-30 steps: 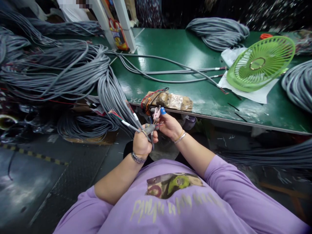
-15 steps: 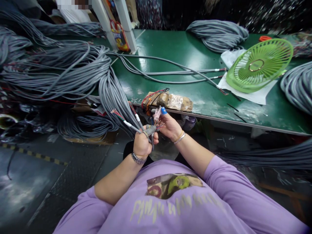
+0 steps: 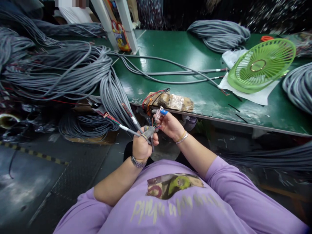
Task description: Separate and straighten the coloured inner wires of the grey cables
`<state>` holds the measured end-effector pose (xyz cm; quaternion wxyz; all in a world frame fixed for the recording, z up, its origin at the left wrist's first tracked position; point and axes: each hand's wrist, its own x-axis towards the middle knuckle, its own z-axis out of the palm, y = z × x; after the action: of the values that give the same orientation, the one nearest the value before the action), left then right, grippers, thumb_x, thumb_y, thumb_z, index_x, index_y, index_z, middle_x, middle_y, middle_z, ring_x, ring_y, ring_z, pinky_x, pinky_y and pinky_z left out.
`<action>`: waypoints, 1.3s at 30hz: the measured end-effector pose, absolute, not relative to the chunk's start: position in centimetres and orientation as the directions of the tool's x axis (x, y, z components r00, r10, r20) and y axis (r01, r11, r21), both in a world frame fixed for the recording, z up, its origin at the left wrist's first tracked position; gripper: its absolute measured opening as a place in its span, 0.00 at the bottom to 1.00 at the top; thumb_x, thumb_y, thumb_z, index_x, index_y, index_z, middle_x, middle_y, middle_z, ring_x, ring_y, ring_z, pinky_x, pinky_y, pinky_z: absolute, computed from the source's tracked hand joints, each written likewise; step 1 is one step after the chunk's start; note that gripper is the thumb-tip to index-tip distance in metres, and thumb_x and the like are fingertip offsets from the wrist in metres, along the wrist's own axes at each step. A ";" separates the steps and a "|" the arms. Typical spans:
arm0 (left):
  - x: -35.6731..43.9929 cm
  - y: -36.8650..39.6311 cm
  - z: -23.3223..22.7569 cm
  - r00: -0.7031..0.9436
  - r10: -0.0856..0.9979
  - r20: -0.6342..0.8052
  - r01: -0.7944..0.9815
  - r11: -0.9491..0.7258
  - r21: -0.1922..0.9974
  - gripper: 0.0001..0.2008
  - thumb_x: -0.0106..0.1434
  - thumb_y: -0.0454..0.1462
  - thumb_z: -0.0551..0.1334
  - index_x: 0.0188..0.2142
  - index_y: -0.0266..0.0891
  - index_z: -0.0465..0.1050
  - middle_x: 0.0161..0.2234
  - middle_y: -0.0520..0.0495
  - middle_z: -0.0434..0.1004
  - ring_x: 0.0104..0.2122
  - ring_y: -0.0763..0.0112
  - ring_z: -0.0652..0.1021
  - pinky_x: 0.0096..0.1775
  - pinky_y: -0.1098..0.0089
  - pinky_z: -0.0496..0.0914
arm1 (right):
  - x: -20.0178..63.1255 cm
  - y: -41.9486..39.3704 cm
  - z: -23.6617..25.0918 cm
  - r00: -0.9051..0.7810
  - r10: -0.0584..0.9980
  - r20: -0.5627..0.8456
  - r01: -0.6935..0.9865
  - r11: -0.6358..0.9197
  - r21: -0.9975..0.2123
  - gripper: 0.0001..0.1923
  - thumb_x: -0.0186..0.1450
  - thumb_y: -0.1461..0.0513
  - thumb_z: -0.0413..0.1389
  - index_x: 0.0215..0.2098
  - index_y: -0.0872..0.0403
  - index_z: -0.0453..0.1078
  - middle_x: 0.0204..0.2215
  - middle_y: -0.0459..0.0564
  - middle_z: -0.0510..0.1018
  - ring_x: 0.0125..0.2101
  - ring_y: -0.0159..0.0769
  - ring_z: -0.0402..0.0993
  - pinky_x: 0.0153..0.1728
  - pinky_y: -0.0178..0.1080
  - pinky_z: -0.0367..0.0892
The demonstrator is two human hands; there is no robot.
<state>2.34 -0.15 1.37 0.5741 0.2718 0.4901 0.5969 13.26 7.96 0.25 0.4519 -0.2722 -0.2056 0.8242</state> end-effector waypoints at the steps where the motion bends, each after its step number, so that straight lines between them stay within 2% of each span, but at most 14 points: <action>1: 2.4 0.0 1.4 -0.193 0.952 -0.238 -0.421 0.139 0.896 0.13 0.50 0.43 0.68 0.25 0.37 0.67 0.16 0.54 0.71 0.12 0.79 0.69 0.15 0.79 0.62 | 13.2 8.0 0.2 -0.442 0.859 -0.260 -0.633 -0.504 -0.587 0.13 0.65 0.54 0.54 0.32 0.55 0.72 0.26 0.46 0.76 0.22 0.26 0.64 0.21 0.29 0.61; 6: 2.8 0.5 1.5 -0.182 0.950 -0.255 -0.432 0.156 0.888 0.14 0.49 0.42 0.68 0.24 0.37 0.66 0.16 0.55 0.71 0.12 0.79 0.69 0.15 0.79 0.62 | 12.8 8.5 -0.1 -0.403 0.876 -0.265 -0.654 -0.478 -0.587 0.18 0.61 0.47 0.58 0.29 0.55 0.72 0.22 0.44 0.73 0.21 0.26 0.62 0.22 0.30 0.60; 19: 2.8 0.9 0.3 -0.171 0.937 -0.305 -0.428 0.208 0.880 0.14 0.49 0.43 0.68 0.26 0.37 0.66 0.16 0.55 0.71 0.12 0.79 0.69 0.15 0.78 0.63 | 12.2 8.6 0.2 -0.376 0.869 -0.320 -0.695 -0.493 -0.523 0.15 0.65 0.53 0.56 0.28 0.55 0.72 0.23 0.44 0.75 0.22 0.27 0.64 0.24 0.32 0.59; 23: 2.8 0.8 0.5 -0.183 0.934 -0.308 -0.425 0.207 0.881 0.14 0.49 0.43 0.68 0.26 0.37 0.66 0.15 0.55 0.71 0.12 0.78 0.69 0.15 0.78 0.63 | 12.2 8.4 0.0 -0.381 0.864 -0.330 -0.698 -0.503 -0.510 0.17 0.65 0.49 0.55 0.30 0.54 0.71 0.24 0.44 0.75 0.23 0.28 0.66 0.23 0.32 0.60; 27: 2.5 0.2 0.6 -0.178 0.942 -0.285 -0.417 0.190 0.889 0.14 0.49 0.44 0.68 0.26 0.37 0.68 0.16 0.54 0.71 0.12 0.78 0.69 0.15 0.78 0.64 | 12.9 8.2 -0.4 -0.434 0.856 -0.281 -0.692 -0.517 -0.504 0.21 0.64 0.44 0.53 0.32 0.53 0.71 0.25 0.44 0.75 0.22 0.27 0.66 0.21 0.31 0.59; 30: 2.0 -0.6 0.1 -0.177 0.948 -0.263 -0.382 0.180 0.907 0.14 0.51 0.44 0.68 0.26 0.37 0.69 0.17 0.54 0.72 0.13 0.78 0.70 0.16 0.78 0.65 | 14.1 7.9 -0.5 -0.538 0.795 -0.280 -0.541 -0.581 -0.608 0.27 0.62 0.40 0.51 0.32 0.55 0.72 0.26 0.47 0.76 0.22 0.27 0.67 0.22 0.31 0.63; 33: 1.5 -1.4 -0.6 -0.174 0.959 -0.225 -0.316 0.162 0.935 0.13 0.52 0.44 0.68 0.24 0.37 0.69 0.18 0.53 0.73 0.14 0.78 0.70 0.17 0.77 0.67 | 15.4 7.6 -0.1 -0.643 0.702 -0.306 -0.277 -0.586 -0.762 0.28 0.58 0.39 0.55 0.31 0.57 0.73 0.25 0.50 0.76 0.23 0.30 0.70 0.25 0.33 0.66; 36: 1.2 -1.9 -1.1 -0.150 0.974 -0.171 -0.244 0.131 0.961 0.14 0.53 0.44 0.67 0.22 0.37 0.69 0.18 0.52 0.73 0.14 0.78 0.71 0.17 0.77 0.67 | 16.3 7.3 0.4 -0.663 0.709 -0.240 -0.108 -0.407 -0.907 0.22 0.53 0.47 0.65 0.30 0.58 0.74 0.24 0.48 0.76 0.23 0.29 0.70 0.25 0.31 0.65; 39: 1.1 -2.1 -1.3 -0.081 0.986 -0.145 -0.166 0.131 0.977 0.14 0.55 0.44 0.67 0.23 0.36 0.70 0.18 0.51 0.73 0.15 0.77 0.72 0.18 0.77 0.67 | 16.4 7.0 1.1 -0.635 0.759 -0.141 -0.045 -0.218 -0.975 0.17 0.50 0.53 0.67 0.25 0.59 0.73 0.20 0.44 0.73 0.20 0.25 0.64 0.23 0.30 0.60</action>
<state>1.06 -2.08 -1.35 0.5486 0.3985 0.5141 0.5253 16.39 6.98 1.12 0.2824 -0.3202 -0.5578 0.7118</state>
